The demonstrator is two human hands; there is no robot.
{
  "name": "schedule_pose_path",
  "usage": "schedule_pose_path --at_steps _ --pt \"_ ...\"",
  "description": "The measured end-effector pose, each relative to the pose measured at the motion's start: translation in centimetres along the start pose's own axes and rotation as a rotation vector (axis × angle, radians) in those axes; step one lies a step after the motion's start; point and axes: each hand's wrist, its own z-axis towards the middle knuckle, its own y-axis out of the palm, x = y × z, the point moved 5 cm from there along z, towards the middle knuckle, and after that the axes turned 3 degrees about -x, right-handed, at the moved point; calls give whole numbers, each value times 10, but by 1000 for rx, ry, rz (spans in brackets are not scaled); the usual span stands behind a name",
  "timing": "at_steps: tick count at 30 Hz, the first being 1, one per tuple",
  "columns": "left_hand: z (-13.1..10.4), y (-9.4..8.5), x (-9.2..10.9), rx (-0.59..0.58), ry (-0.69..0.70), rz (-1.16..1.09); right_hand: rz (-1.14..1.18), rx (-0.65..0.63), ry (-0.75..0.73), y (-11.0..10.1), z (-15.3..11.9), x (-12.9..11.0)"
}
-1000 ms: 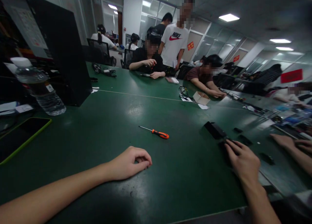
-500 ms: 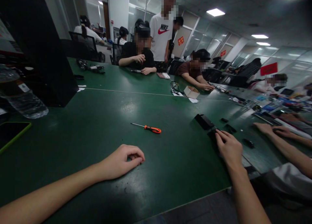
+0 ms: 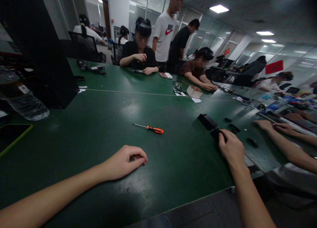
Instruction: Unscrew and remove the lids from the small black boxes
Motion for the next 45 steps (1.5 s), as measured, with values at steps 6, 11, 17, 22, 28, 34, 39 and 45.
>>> schedule_pose_path --at_steps 6,11,17,22,28,34,39,45 --pt "-1 0 0 -8 -17 -3 3 -102 69 2 -1 4" --pt "-2 1 -1 -7 16 20 12 -196 74 8 0 10" --pt "-1 1 1 -9 69 62 77 -283 13 16 15 21" --pt "-2 1 2 -3 90 86 157 -343 -96 -16 55 23" --pt "-2 0 4 -22 128 94 171 -153 -41 -27 71 13" --pt "0 0 8 -16 138 90 155 -175 -108 7 60 9" --pt "-1 0 8 -12 141 87 155 -184 -141 4 60 10" --pt "-2 -1 10 -15 162 100 142 -207 -136 7 60 13"
